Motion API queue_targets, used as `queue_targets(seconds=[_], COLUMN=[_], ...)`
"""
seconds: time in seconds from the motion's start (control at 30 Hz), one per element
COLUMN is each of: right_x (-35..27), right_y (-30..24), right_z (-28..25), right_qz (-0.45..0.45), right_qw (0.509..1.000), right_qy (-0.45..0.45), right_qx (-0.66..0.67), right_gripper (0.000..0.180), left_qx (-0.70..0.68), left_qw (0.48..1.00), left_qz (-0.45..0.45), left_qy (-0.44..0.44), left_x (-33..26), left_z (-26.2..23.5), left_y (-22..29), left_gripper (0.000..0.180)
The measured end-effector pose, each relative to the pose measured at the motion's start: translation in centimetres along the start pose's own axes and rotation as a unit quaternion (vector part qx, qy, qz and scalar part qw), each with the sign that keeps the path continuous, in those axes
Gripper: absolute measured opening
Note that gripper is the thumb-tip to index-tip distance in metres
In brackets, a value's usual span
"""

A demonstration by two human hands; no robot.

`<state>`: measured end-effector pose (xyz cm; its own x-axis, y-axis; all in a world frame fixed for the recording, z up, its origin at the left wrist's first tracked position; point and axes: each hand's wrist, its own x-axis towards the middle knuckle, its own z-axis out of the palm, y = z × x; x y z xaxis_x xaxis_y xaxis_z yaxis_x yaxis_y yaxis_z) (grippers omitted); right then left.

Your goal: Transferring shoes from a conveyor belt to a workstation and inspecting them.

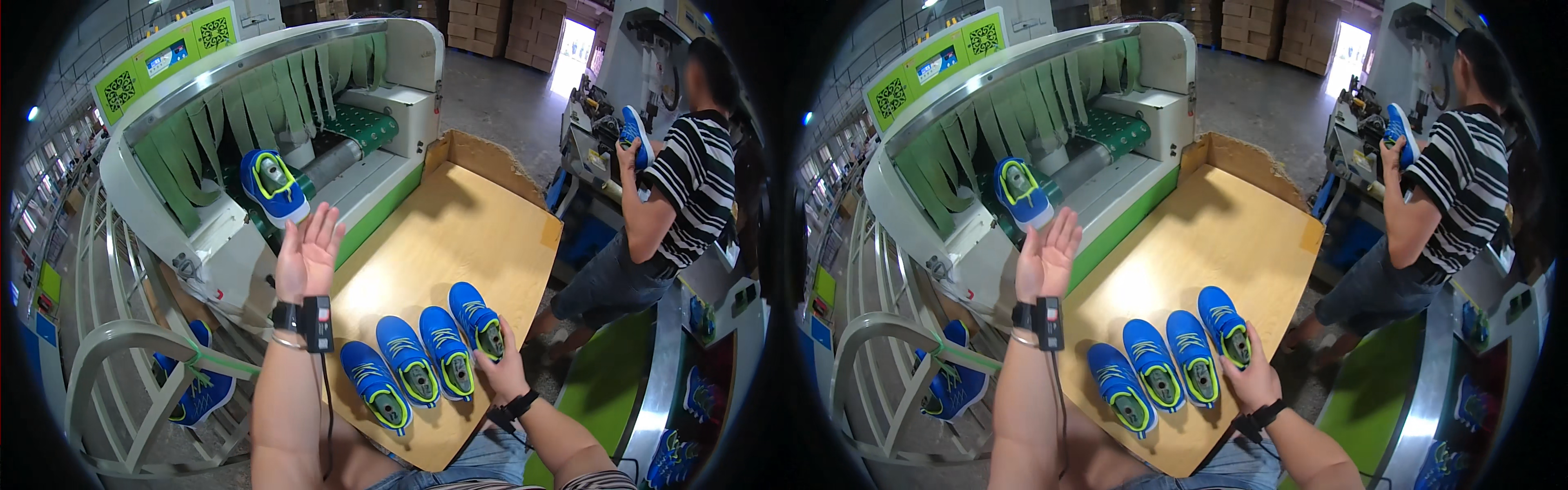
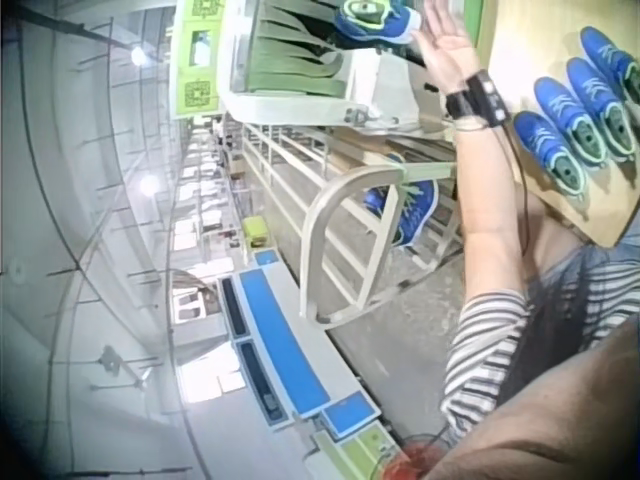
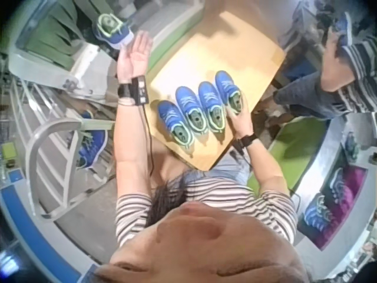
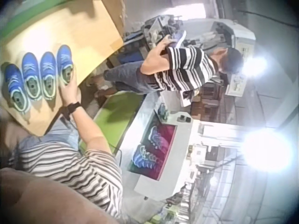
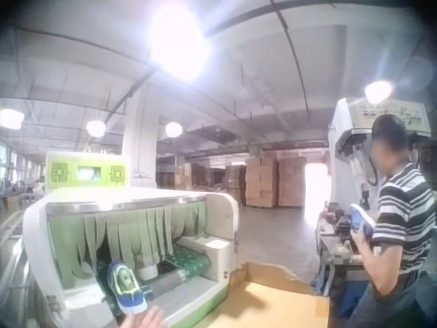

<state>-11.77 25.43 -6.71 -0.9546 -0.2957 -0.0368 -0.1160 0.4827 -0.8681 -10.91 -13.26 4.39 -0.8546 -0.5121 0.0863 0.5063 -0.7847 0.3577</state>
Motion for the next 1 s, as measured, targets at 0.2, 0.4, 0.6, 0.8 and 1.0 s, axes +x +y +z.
queue_targets(seconds=[0.2,0.4,0.6,0.8,1.0], right_x=[9.5,21.8,34.3,33.6,17.2], right_y=[-3.3,-21.2,-28.2,-26.2,-7.9], right_z=[-2.0,2.0,10.8,10.8,1.6], right_qz=[0.034,-0.271,-0.393,-0.357,-0.229], right_qw=[0.930,0.911,0.906,0.906,0.875], right_qy=[0.009,-0.002,0.059,-0.002,-0.279], right_qx=[0.366,0.311,-0.144,-0.226,-0.322], right_gripper=[0.058,0.061,0.074,0.081,0.073], left_qx=[-0.046,0.022,0.163,0.185,0.150], left_qw=[0.996,0.993,0.959,0.952,0.946], left_qz=[-0.062,-0.118,-0.228,-0.240,-0.279], left_qy=[-0.033,-0.015,-0.038,-0.048,-0.063], left_x=[-5.1,-8.5,-8.3,-8.9,-10.1], left_z=[-1.5,-5.3,-5.8,-5.5,-4.3], left_y=[0.1,-1.9,-4.1,-2.8,-4.3], left_gripper=[0.048,0.055,0.063,0.058,0.052])
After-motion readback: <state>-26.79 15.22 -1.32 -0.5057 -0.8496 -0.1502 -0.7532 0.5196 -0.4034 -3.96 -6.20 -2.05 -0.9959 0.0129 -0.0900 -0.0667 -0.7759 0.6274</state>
